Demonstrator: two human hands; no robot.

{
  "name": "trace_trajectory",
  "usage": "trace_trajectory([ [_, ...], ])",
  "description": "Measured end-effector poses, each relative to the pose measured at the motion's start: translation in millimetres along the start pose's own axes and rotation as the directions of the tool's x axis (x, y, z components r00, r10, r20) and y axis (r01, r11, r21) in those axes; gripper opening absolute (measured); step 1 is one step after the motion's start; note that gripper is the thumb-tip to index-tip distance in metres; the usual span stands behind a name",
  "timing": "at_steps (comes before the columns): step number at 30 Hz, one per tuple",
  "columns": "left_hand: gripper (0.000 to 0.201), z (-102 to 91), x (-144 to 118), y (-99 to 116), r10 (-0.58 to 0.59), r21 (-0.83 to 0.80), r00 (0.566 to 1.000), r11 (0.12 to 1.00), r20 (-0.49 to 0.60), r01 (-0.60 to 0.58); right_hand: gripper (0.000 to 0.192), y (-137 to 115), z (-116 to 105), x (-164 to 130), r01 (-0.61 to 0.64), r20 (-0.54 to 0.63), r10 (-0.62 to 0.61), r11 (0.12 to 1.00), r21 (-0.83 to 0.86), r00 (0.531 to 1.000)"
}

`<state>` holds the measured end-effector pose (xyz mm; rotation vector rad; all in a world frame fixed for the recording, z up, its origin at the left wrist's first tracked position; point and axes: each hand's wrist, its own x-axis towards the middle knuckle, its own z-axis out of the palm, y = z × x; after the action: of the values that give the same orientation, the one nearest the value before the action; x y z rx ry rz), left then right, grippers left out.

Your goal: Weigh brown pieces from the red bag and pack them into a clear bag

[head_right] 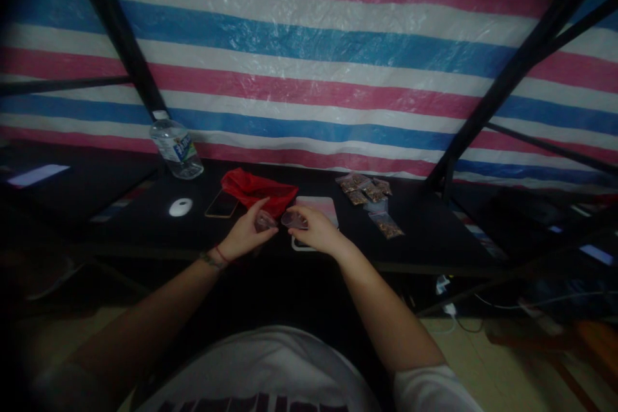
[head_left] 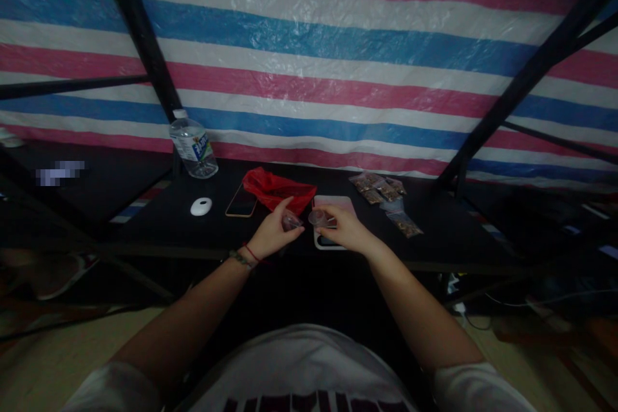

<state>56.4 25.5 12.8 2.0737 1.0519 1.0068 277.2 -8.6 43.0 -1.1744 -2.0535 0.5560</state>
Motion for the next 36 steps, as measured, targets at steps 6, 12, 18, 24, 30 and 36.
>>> trace_trajectory([
  [6, 0.076, -20.5, 10, -24, -0.225, 0.171, 0.974, 0.960, 0.010, 0.220, 0.043, 15, 12, 35, -0.100, -0.076, 0.117, 0.976, 0.195, 0.990],
  [12, 0.039, -30.0, 11, -26, -0.230, 0.281, 0.969, 0.940, 0.095, 0.195, 0.033, 6, 20, 96, 0.048, 0.174, -0.054, 0.998, 0.039, 0.983],
  [18, 0.035, -33.1, 9, -15, -0.275, 0.337, 0.930, 0.923, 0.244, 0.185, 0.026, 6, 38, 142, 0.099, 0.435, 0.054, 0.942, -0.320, 0.899],
  [24, 0.043, -37.6, 5, -3, -0.279, 0.302, 0.892, 0.937, 0.356, 0.172, 0.028, 11, 47, 162, 0.104, 0.368, 0.190, 0.754, -0.649, 0.910],
  [30, 0.064, -73.5, 13, -7, -0.234, 0.236, 0.972, 0.946, 0.029, 0.221, 0.024, 13, 56, 168, 0.233, 0.489, 0.192, 0.696, -0.679, 0.851],
  [36, 0.044, -81.2, 20, -37, -0.474, 0.395, 0.877, 0.793, -0.080, 0.465, 0.027, 14, 61, 167, 0.253, 0.507, 0.164, 0.713, -0.654, 0.846],
])
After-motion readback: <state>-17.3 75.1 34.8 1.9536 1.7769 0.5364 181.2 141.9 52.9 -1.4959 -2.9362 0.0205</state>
